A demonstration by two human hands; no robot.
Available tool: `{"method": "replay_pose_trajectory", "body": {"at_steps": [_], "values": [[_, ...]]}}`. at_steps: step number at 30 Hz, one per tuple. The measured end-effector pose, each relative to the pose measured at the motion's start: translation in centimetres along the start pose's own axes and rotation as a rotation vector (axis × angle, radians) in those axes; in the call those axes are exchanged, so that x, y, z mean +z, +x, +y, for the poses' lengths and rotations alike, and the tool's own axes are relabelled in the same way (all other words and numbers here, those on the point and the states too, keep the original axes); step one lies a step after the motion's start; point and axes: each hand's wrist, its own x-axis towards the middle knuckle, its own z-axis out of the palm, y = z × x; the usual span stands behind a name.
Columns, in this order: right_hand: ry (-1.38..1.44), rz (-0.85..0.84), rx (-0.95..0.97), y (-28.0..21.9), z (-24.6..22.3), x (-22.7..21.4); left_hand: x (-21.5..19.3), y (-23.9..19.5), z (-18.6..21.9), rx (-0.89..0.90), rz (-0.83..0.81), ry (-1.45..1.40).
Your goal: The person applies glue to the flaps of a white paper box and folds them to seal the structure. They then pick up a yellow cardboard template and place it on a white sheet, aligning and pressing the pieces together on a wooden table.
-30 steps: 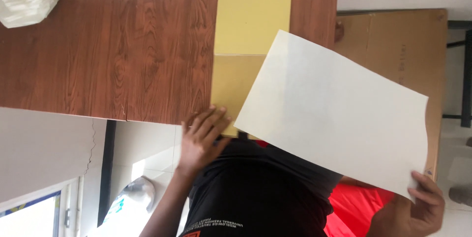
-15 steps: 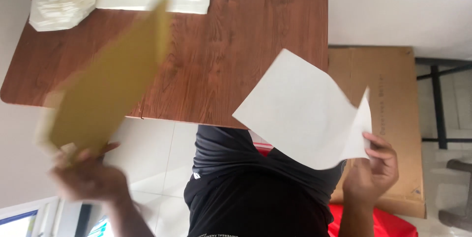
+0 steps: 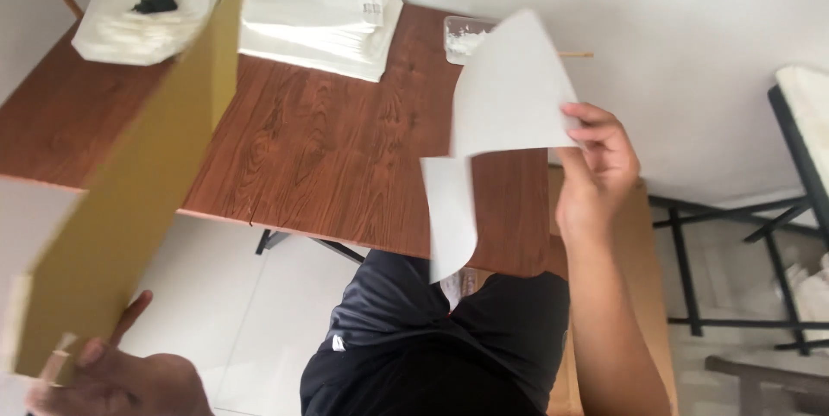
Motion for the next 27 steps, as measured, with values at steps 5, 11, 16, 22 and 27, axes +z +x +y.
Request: {"method": "replay_pose_trajectory", "body": {"at_steps": [5,11,16,22,27], "values": [[-0.458,0.070,-0.005,-5.8,3.0,-4.0,-1.4,-1.0,-1.6,0.035,-0.075,-0.040],[-0.465,-0.084,0.316,-11.6,2.6,-6.3,1.5,-0.1,-5.3,0.231,0.011,-0.243],[-0.608,-0.245,0.467,-12.8,0.7,-7.3,4.0,2.1,-3.7,0.335,-0.056,-0.277],[-0.698,-0.213,0.500,-12.4,0.5,-6.1,5.7,2.0,-2.5,0.393,-0.135,-0.344],[-0.822,-0.194,0.428,-12.5,0.3,-5.6,5.1,0.6,-3.2,0.408,-0.273,-0.308]]}}
